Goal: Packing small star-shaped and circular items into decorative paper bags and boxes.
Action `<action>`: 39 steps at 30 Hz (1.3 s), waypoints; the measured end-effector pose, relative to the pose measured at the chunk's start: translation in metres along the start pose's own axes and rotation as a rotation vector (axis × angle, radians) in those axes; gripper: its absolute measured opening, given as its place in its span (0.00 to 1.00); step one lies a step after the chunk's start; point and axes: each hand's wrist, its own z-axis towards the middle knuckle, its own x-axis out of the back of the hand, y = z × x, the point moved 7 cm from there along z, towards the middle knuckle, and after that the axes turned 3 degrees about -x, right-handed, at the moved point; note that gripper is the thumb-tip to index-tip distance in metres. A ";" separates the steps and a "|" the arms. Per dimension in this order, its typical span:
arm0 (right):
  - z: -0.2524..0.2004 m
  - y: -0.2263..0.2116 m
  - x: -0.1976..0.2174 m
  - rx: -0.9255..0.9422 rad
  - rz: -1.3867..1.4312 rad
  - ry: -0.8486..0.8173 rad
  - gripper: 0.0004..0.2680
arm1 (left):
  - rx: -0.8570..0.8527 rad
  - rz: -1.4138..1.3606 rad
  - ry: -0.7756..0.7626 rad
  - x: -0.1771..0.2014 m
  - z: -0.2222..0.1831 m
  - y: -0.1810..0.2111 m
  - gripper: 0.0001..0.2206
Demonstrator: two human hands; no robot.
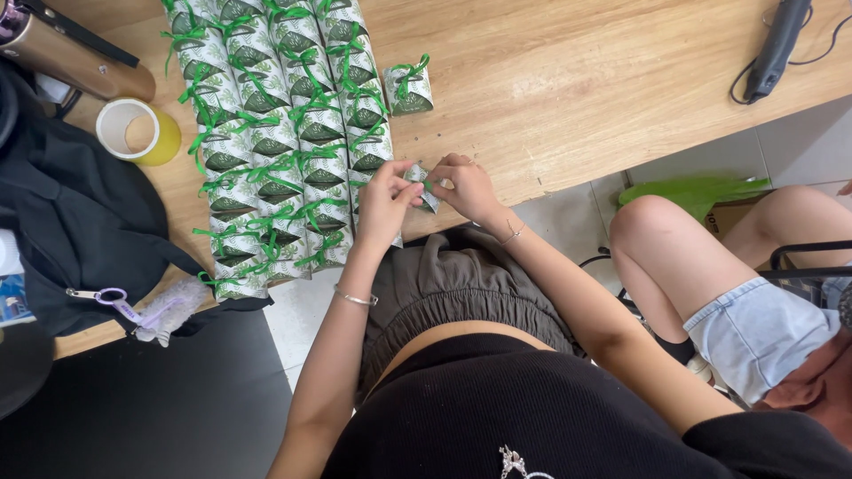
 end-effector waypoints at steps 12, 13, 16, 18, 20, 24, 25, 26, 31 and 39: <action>-0.003 -0.002 0.000 0.051 -0.003 -0.027 0.05 | -0.096 0.131 0.050 0.044 -0.007 0.039 0.21; -0.003 -0.002 -0.001 0.060 0.023 -0.036 0.06 | -0.074 0.308 0.055 0.048 -0.008 0.048 0.30; -0.001 -0.005 0.004 0.008 0.119 -0.054 0.04 | -0.096 0.646 -0.113 0.033 -0.002 0.037 0.44; 0.003 -0.001 0.004 0.052 0.129 -0.041 0.03 | -0.176 0.744 -0.156 0.018 0.001 0.032 0.41; 0.005 -0.004 0.006 0.093 0.142 -0.033 0.02 | -0.252 0.840 -0.204 0.001 0.005 0.022 0.38; 0.018 0.023 -0.002 -0.339 0.611 -0.083 0.06 | -0.344 0.869 -0.229 -0.022 0.017 0.003 0.21; 0.019 0.036 -0.006 -0.491 0.856 -0.007 0.08 | -0.313 0.794 -0.231 -0.024 0.019 -0.002 0.14; 0.019 0.031 0.003 -0.492 0.856 -0.006 0.08 | -0.314 0.794 -0.232 -0.026 0.019 -0.007 0.14; 0.002 0.068 0.028 -0.274 0.326 0.415 0.15 | -0.315 0.640 -0.046 -0.020 0.017 -0.020 0.10; -0.011 -0.015 0.022 -0.018 0.102 0.188 0.04 | -0.257 0.628 0.057 -0.030 0.014 -0.021 0.06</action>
